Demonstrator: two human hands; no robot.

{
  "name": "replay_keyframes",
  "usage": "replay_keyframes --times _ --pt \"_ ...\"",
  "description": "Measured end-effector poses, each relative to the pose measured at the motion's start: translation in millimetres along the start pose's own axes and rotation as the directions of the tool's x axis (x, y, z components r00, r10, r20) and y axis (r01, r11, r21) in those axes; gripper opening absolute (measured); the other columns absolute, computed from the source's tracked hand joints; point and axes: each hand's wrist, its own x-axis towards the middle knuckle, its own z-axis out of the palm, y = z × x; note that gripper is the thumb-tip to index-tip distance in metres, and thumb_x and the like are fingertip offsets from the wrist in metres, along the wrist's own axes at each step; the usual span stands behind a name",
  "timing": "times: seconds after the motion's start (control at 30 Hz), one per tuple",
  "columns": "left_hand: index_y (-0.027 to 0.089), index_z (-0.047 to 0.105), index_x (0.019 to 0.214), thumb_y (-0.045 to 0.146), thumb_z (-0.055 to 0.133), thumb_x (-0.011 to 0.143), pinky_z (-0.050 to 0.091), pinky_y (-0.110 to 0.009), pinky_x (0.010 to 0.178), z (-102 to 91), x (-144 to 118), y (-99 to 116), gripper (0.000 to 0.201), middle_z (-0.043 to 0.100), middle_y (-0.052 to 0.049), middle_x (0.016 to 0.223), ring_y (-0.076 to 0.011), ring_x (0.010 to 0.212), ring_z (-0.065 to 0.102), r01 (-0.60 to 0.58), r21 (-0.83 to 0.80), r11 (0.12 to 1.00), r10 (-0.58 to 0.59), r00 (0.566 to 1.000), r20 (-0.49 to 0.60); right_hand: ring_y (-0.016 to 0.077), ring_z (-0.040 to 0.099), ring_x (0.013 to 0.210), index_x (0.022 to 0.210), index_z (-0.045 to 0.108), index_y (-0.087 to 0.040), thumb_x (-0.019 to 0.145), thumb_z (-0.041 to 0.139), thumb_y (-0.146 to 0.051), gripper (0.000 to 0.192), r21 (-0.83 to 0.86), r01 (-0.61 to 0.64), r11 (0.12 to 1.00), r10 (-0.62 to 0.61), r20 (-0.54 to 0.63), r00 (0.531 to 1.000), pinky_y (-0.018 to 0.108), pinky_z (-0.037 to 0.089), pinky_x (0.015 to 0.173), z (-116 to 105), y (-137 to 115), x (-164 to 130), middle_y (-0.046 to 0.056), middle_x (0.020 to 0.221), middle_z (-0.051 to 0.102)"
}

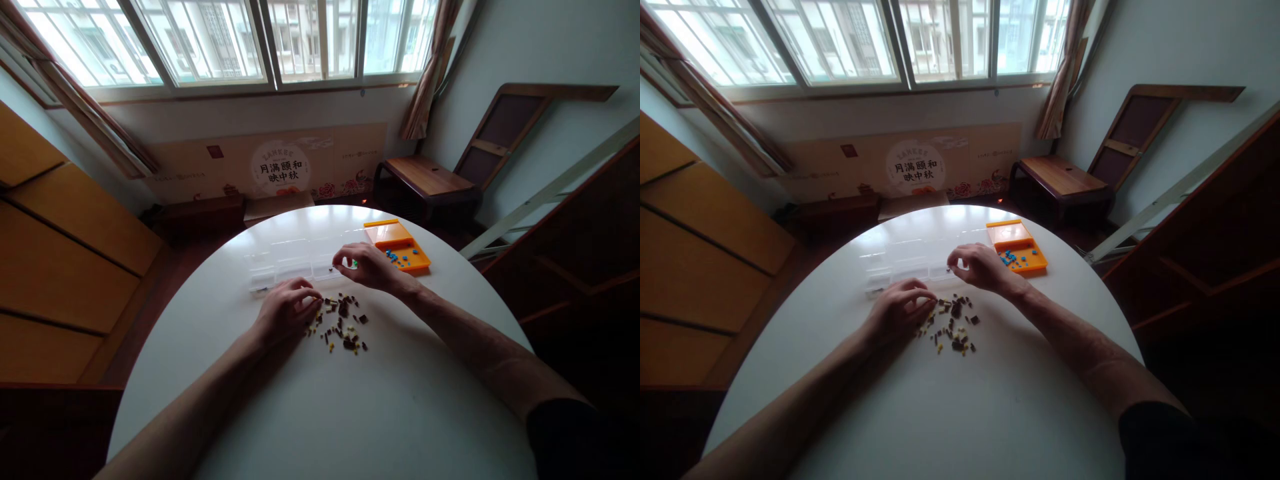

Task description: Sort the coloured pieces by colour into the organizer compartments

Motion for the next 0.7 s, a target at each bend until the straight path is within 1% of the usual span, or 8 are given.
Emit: replay_keyframes --times 0.1,0.2,0.3,0.43,0.53,0.7 --pt "0.026 0.083 0.099 0.032 0.072 0.106 0.052 -0.032 0.082 2.0 0.0 1.6 0.014 0.078 -0.003 0.101 -0.0168 0.084 0.07 -0.01 0.025 1.0 0.01 1.0 0.0 0.0153 0.064 0.077 0.095 0.078 -0.021 0.1 0.072 -0.02 0.008 -0.034 -0.008 0.999 0.006 -0.035 0.999 0.035 0.048 0.088 3.9 3.2 -2.1 0.001 0.091 0.078" --pt "0.023 0.079 0.098 0.03 0.07 0.107 0.051 -0.033 0.082 2.3 -1.5 0.6 0.014 0.077 -0.004 0.102 -0.017 0.083 0.068 -0.015 0.048 0.999 0.015 1.0 0.006 0.0158 0.063 0.076 0.094 0.077 -0.021 0.101 0.071 -0.022 0.01 -0.042 0.0 0.999 -0.002 -0.047 0.999 0.035 0.048 0.087 5.5 0.2 -2.8 0.002 0.089 0.077" --pt "0.022 0.076 0.102 0.029 0.067 0.109 0.051 -0.033 0.083 1.1 -3.2 -1.6 0.014 0.075 -0.005 0.105 -0.0171 0.084 0.067 0.001 0.013 1.0 -0.001 1.0 -0.015 0.0156 0.064 0.076 0.095 0.077 -0.021 0.102 0.071 -0.023 0.009 0.008 0.06 0.998 -0.06 -0.001 0.998 0.035 0.048 0.088 7.6 -7.5 -3.1 0.001 0.09 0.077" --pt "0.02 0.074 0.102 0.03 0.068 0.11 0.052 -0.03 0.08 -1.2 -2.9 -2.6 0.013 0.072 -0.004 0.099 -0.0157 0.08 0.064 0.042 -0.12 0.992 -0.052 0.996 -0.077 0.0164 0.067 0.08 0.099 0.077 -0.023 0.104 0.074 -0.032 0.011 0.102 0.16 0.982 -0.169 0.091 0.981 0.034 0.05 0.088 12.5 -21.1 -5.1 0.002 0.095 0.08" --pt "0.02 0.073 0.101 0.03 0.068 0.11 0.052 -0.028 0.077 -2.8 -1.1 -0.9 0.014 0.072 -0.003 0.097 -0.0152 0.08 0.063 0.043 -0.183 0.982 -0.059 0.995 -0.083 0.0168 0.069 0.082 0.1 0.078 -0.022 0.106 0.074 -0.04 0.02 0.105 0.163 0.981 -0.175 0.112 0.978 0.032 0.05 0.085 14.8 -30.1 -6.2 0.004 0.097 0.081" --pt "0.02 0.074 0.101 0.032 0.07 0.109 0.052 -0.028 0.076 -3.2 -0.5 0.6 0.015 0.072 -0.004 0.096 -0.0154 0.08 0.063 0.027 -0.187 0.982 -0.04 0.997 -0.064 0.0162 0.067 0.079 0.099 0.079 -0.021 0.111 0.069 -0.041 0.025 0.114 0.166 0.98 -0.179 0.116 0.977 0.031 0.049 0.081 16.1 -37.8 -7.1 0.004 0.092 0.08"
